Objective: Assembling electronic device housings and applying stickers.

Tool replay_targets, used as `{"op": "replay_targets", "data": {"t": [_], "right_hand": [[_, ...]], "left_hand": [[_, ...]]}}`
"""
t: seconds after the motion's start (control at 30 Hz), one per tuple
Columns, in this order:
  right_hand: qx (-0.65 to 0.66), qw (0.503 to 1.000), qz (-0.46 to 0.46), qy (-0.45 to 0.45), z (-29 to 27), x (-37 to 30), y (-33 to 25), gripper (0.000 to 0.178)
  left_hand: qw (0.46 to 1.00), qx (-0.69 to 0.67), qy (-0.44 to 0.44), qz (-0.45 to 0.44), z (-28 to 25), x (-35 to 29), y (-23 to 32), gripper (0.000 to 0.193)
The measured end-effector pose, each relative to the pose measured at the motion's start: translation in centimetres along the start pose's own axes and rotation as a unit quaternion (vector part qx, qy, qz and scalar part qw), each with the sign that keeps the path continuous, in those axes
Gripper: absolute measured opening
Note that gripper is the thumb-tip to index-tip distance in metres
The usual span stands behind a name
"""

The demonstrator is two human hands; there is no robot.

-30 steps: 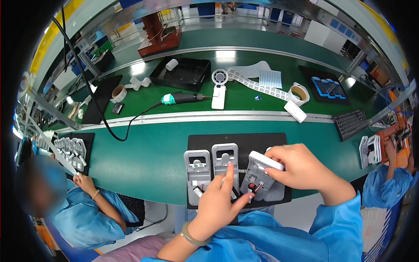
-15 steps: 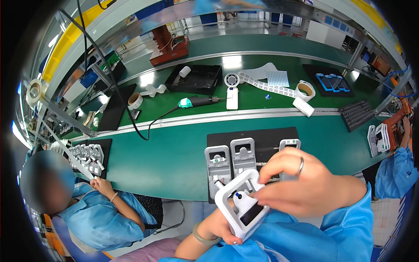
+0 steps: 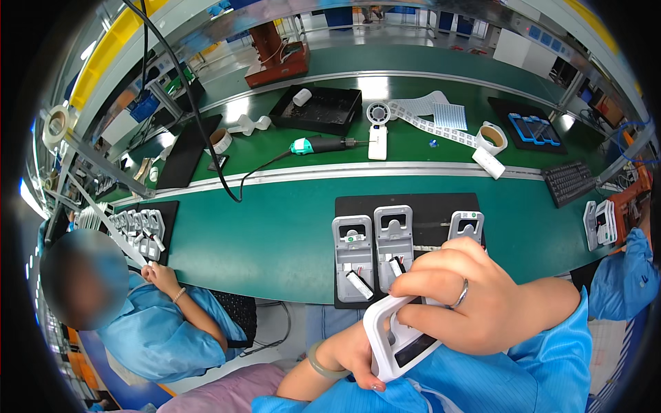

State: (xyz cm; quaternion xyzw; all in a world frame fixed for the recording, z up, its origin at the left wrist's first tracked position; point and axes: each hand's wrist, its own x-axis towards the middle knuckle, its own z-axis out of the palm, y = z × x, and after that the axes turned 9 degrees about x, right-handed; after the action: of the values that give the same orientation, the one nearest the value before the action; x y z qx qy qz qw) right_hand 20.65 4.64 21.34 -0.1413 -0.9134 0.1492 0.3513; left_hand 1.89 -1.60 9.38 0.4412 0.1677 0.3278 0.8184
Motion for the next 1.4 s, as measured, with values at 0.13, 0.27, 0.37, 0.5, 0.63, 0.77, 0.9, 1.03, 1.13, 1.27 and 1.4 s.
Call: {"op": "replay_targets", "data": {"t": [0.13,0.27,0.37,0.5,0.63,0.77,0.9,1.03,1.13,1.27,1.4], "right_hand": [[-0.013,1.0,-0.01,-0.002,0.3,-0.1,0.0,0.021],[-0.011,1.0,-0.014,0.002,0.5,-0.3,0.1,0.022],[0.026,1.0,0.0,-0.011,0.3,-0.4,0.3,0.024],[0.11,0.993,0.022,-0.024,-0.3,-0.4,0.5,0.019],[0.281,0.953,0.109,0.012,-0.7,-0.4,0.2,0.012],[0.368,0.916,0.154,0.04,-0.8,-1.0,0.6,0.015],[0.374,0.911,0.162,0.055,-0.6,-1.2,1.2,0.016],[0.381,0.907,0.168,0.066,-0.7,-1.6,1.7,0.016],[0.383,0.906,0.162,0.073,-0.9,-1.9,2.3,0.014],[0.269,0.936,0.188,0.126,-1.4,-2.3,5.9,0.01],[0.11,0.904,0.317,0.264,-0.6,-4.5,18.7,0.004]], "left_hand": [[0.998,0.039,-0.046,0.033,-0.7,0.1,-0.6,0.099],[0.99,0.061,-0.115,0.05,-1.2,0.1,-0.9,0.108],[0.996,0.031,-0.081,0.035,-0.7,0.3,-0.5,0.106],[0.988,-0.012,-0.117,0.104,-1.0,0.7,-1.0,0.114],[0.99,-0.047,-0.109,0.075,-1.4,0.6,-1.7,0.12],[0.991,-0.079,-0.099,0.044,-1.6,0.4,-1.9,0.127],[0.999,-0.012,0.048,0.021,1.5,2.1,1.8,0.057],[0.992,-0.071,0.08,-0.065,1.4,2.4,2.1,0.057],[0.99,-0.121,0.059,-0.036,-0.1,2.4,0.0,0.071],[0.989,-0.145,0.003,-0.039,-0.3,2.3,0.4,0.117],[0.992,0.104,0.064,-0.037,-2.7,2.6,-0.2,0.075]]}}
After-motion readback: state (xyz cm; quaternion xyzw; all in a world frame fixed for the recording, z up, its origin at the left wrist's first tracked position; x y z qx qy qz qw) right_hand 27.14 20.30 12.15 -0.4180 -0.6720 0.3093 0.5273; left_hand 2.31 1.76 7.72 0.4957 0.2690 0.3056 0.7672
